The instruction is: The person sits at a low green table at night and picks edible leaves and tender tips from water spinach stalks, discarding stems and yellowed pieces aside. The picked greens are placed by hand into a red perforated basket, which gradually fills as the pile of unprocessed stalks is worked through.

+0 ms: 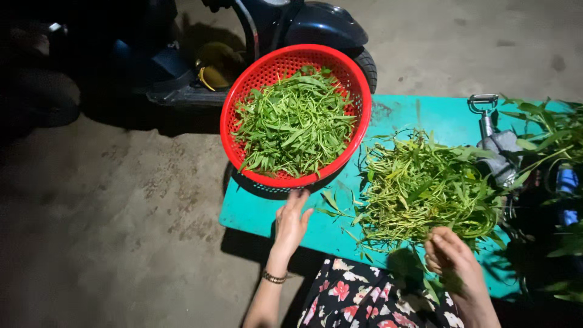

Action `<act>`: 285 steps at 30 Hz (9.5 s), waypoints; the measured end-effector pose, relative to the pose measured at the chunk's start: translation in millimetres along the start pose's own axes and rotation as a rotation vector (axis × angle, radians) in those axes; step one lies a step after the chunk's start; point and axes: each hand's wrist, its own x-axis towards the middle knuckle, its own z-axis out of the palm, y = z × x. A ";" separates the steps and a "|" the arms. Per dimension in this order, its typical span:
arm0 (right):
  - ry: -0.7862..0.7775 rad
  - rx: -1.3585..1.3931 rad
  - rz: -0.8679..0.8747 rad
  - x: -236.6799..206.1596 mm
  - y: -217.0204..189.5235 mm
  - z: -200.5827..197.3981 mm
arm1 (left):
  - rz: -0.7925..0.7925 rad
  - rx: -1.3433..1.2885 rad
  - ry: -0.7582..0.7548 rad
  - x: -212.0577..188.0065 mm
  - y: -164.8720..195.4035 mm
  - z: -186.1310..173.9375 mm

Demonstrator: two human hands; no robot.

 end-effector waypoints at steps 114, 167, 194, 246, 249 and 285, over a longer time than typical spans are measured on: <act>-0.232 -1.560 -0.975 50.0 -14.3 54.6 | -0.253 -0.545 -0.259 -6.4 39.7 17.4; 0.186 0.516 -0.138 -31.8 -14.4 -76.8 | -0.115 -0.139 -0.139 10.2 52.4 52.6; 0.261 -0.589 -0.253 -3.0 38.6 -32.5 | 0.043 -0.024 -0.087 0.8 43.3 64.6; 0.320 -0.972 -0.636 36.1 27.3 49.4 | -0.213 -0.509 -0.238 -30.1 46.4 49.0; 0.182 -0.545 -0.349 37.2 31.3 29.4 | -0.207 -0.379 -0.285 -32.3 47.7 50.7; 0.388 -1.023 -0.631 -53.3 -12.6 4.5 | -0.182 -0.701 -0.392 -18.3 90.7 103.8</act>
